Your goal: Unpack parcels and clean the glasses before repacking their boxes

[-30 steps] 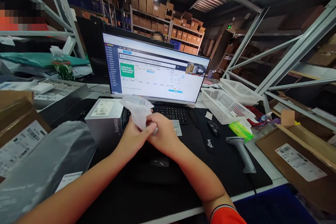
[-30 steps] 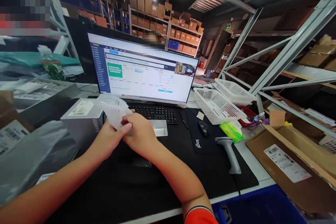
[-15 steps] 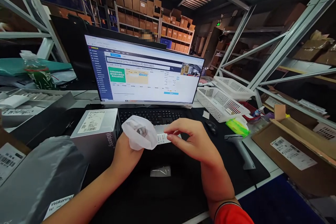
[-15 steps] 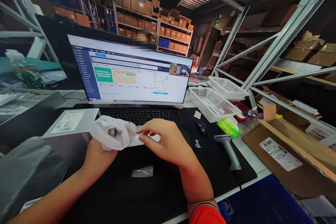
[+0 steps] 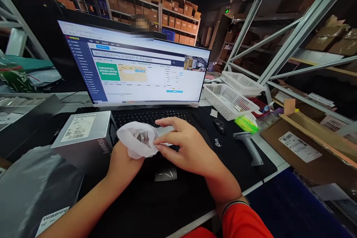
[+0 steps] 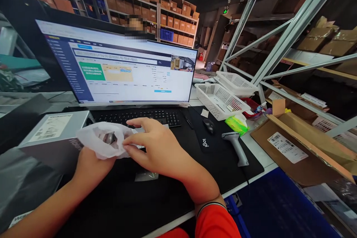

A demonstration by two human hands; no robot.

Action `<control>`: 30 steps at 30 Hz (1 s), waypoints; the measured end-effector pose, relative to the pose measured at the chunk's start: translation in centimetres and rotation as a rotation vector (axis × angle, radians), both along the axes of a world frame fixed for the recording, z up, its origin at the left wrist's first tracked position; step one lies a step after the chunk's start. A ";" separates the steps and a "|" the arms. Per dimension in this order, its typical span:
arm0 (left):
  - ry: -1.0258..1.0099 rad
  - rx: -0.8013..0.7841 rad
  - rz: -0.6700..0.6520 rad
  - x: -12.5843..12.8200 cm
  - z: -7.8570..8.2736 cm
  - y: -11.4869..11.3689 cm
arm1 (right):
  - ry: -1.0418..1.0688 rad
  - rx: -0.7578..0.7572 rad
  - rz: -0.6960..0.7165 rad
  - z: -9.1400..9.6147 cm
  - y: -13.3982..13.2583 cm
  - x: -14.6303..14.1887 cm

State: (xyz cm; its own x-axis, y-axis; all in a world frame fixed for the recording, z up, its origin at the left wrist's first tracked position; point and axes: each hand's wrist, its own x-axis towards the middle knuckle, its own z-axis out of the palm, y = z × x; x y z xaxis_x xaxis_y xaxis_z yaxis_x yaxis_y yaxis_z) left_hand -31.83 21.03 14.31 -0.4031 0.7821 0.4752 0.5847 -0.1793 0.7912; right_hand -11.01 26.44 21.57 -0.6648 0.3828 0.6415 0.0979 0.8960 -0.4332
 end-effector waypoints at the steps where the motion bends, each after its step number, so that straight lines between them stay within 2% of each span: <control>1: 0.001 -0.011 -0.010 0.1 0.2 0.1 | -0.004 -0.027 0.018 -0.1 0.1 -0.1; 6: -0.002 -0.060 -0.024 0.2 0.9 0.5 | 0.049 -0.196 -0.024 -0.9 0.9 -1.2; 11: 0.010 -0.079 -0.022 0.1 0.8 0.8 | 0.075 -0.371 0.046 -1.3 2.0 -2.0; 14: 0.026 -0.086 -0.025 0.0 0.8 0.8 | 0.026 -0.339 -0.016 -1.6 2.3 -2.6; 19: 0.067 -0.101 -0.038 -0.2 0.9 0.6 | -0.155 -0.170 -0.282 -1.7 2.0 -3.0; 20: 0.073 -0.104 -0.039 -0.3 1.0 0.6 | -0.203 -0.158 -0.290 -1.5 2.0 -2.9; 23: 0.083 -0.131 -0.060 -0.7 1.3 0.6 | -0.262 -0.167 -0.189 -1.0 2.6 -2.2; 28: 0.099 -0.229 -0.171 -1.5 2.4 0.7 | -0.154 -0.194 -0.224 -1.1 3.5 -2.0; 30: 0.129 -0.231 -0.197 -1.8 2.9 0.6 | -0.136 -0.241 -0.154 -1.2 3.4 -2.2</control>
